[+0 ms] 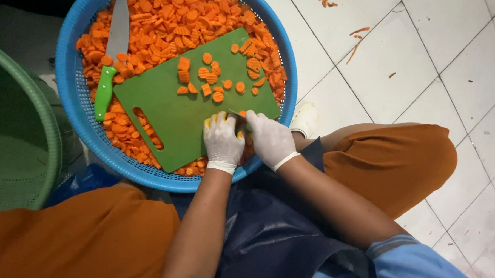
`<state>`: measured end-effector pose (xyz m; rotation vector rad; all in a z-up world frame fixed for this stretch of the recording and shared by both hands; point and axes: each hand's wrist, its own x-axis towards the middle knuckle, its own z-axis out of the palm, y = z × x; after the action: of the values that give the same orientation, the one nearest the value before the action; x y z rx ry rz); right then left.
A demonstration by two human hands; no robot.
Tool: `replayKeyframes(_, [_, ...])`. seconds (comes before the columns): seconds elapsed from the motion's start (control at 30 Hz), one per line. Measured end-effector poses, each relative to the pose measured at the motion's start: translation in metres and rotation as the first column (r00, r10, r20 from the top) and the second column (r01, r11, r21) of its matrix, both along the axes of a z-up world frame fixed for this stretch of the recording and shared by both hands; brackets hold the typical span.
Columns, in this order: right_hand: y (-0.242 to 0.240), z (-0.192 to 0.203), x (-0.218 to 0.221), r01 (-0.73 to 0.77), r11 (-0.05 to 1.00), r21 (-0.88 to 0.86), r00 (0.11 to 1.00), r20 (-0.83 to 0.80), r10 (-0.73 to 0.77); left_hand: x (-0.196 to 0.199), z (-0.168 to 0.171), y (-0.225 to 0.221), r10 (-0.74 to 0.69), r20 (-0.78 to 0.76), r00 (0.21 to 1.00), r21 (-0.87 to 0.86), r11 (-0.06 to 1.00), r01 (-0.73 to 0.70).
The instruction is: Slicing and grating carrots into small pieces using a knife and other manual tools on a cutting board inside a large basket.
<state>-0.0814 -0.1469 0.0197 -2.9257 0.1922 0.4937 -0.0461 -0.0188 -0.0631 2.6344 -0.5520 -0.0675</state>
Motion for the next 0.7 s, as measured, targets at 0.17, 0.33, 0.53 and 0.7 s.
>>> replayKeyframes(0.17, [0.004, 0.004, 0.003, -0.034, 0.996, -0.086, 0.999, 0.007, 0.034, 0.0, -0.006, -0.001, -0.002, 0.014, 1.0, 0.0, 1.0, 0.002])
replayKeyframes(0.33, [0.003, -0.015, 0.002, -0.034, 0.997, -0.073, 0.999, 0.019, 0.036, 0.002, -0.003, -0.001, -0.009, 0.008, 1.0, 0.012, 1.0, 0.008])
replayKeyframes(0.53, [-0.01, -0.026, 0.006, 0.015, 0.999, -0.038, 0.999, 0.036, -0.013, 0.008, 0.009, -0.002, -0.013, 0.047, 0.999, -0.04, 0.999, 0.015])
replayKeyframes(0.7, [-0.038, -0.001, 0.018, 0.328, 0.895, 0.302, 0.945, -0.122, -0.305, 0.008, 0.019, -0.003, 0.025, 0.042, 0.999, -0.095, 0.995, -0.021])
